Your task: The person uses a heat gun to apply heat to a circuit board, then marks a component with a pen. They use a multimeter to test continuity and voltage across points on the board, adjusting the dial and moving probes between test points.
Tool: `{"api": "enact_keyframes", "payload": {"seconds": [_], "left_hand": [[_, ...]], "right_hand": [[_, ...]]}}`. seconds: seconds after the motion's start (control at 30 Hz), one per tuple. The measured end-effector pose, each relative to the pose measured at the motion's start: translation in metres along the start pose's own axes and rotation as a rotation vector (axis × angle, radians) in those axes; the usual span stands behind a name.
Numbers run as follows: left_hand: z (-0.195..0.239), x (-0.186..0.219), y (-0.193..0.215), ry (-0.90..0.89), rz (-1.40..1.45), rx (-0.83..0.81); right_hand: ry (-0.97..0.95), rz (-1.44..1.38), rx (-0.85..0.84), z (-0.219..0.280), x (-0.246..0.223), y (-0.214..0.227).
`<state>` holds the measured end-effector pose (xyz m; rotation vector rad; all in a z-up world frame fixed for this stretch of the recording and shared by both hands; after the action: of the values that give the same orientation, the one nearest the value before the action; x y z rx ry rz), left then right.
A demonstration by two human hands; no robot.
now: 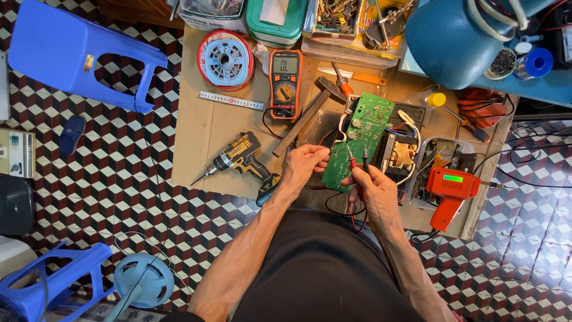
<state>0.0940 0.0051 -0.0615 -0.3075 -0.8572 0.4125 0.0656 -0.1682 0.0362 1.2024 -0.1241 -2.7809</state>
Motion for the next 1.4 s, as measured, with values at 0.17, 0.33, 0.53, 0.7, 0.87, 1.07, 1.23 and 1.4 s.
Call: {"api": "enact_keyframes", "payload": {"seconds": [0.17,0.33,0.53,0.7,0.87,1.07,1.23,1.4], "left_hand": [[0.002,0.002,0.002,0.006,-0.041,0.008],[0.002,-0.002,-0.001,-0.006,-0.003,-0.008],[0.002,-0.001,0.004,-0.004,0.006,0.020],[0.013,0.019,0.001,-0.094,-0.068,0.022],[0.029,0.039,-0.011,-0.154,-0.041,-0.017],[0.036,0.040,-0.016,-0.135,-0.042,-0.048],[0.031,0.034,-0.017,-0.158,0.049,-0.097],[0.026,0.028,-0.017,-0.175,0.081,-0.117]], "right_hand": [[0.011,0.000,-0.034,-0.004,0.000,-0.004],[0.001,0.023,-0.035,-0.008,0.001,-0.001],[0.008,0.050,-0.044,-0.008,0.002,0.000],[0.041,0.076,-0.086,-0.006,-0.002,-0.006],[0.079,0.077,-0.155,-0.007,-0.007,-0.022],[0.101,0.130,-0.054,-0.005,-0.011,-0.012],[0.121,0.167,-0.094,0.001,-0.011,-0.015],[0.122,0.155,-0.122,-0.002,-0.007,-0.024]]}}
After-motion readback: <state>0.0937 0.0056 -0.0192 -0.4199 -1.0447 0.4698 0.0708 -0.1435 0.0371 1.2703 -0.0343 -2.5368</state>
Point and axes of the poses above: each hand's wrist, its own z-axis away from the middle knuckle, its own y-axis out of the back of the hand, x = y × z, the point moved 10 cm from there along -z, towards the middle knuckle, and after that the axes turned 12 degrees about z, right-handed, at the moved point
